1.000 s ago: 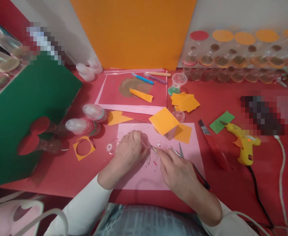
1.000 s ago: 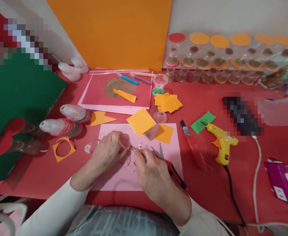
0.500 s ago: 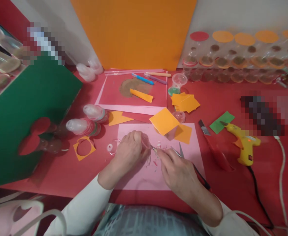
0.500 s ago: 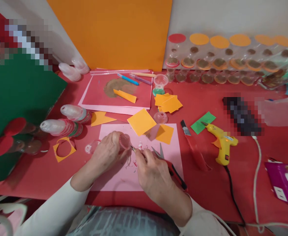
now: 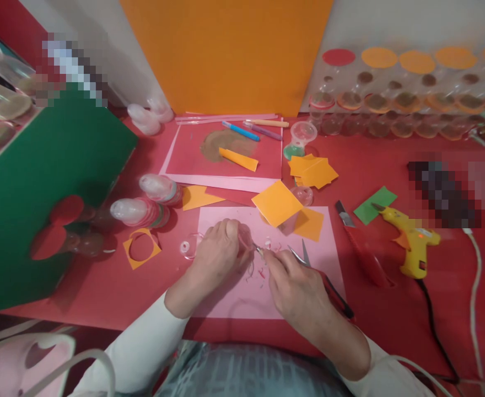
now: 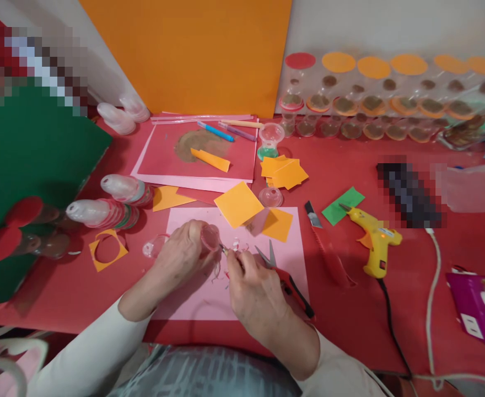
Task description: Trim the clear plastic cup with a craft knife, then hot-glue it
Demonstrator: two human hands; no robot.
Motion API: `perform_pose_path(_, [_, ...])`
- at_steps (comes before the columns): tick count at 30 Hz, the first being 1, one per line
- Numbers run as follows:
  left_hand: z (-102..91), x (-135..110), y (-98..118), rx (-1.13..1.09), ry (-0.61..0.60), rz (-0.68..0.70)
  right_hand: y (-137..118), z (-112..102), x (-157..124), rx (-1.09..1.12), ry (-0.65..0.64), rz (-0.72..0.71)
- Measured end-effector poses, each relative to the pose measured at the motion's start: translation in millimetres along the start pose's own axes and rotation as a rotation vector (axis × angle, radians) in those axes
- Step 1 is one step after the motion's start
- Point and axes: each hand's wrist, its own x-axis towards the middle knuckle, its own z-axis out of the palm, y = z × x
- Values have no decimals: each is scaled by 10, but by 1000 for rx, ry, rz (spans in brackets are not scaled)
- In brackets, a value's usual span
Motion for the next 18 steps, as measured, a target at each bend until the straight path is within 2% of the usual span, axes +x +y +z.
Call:
perform_pose_path(9, [34,-29,-28,-70,25,11,-9,52,35,-27,61,-9])
perform_pose_path(18, [11,-15,2,-20,59,6,24,-60,34,73,43,7])
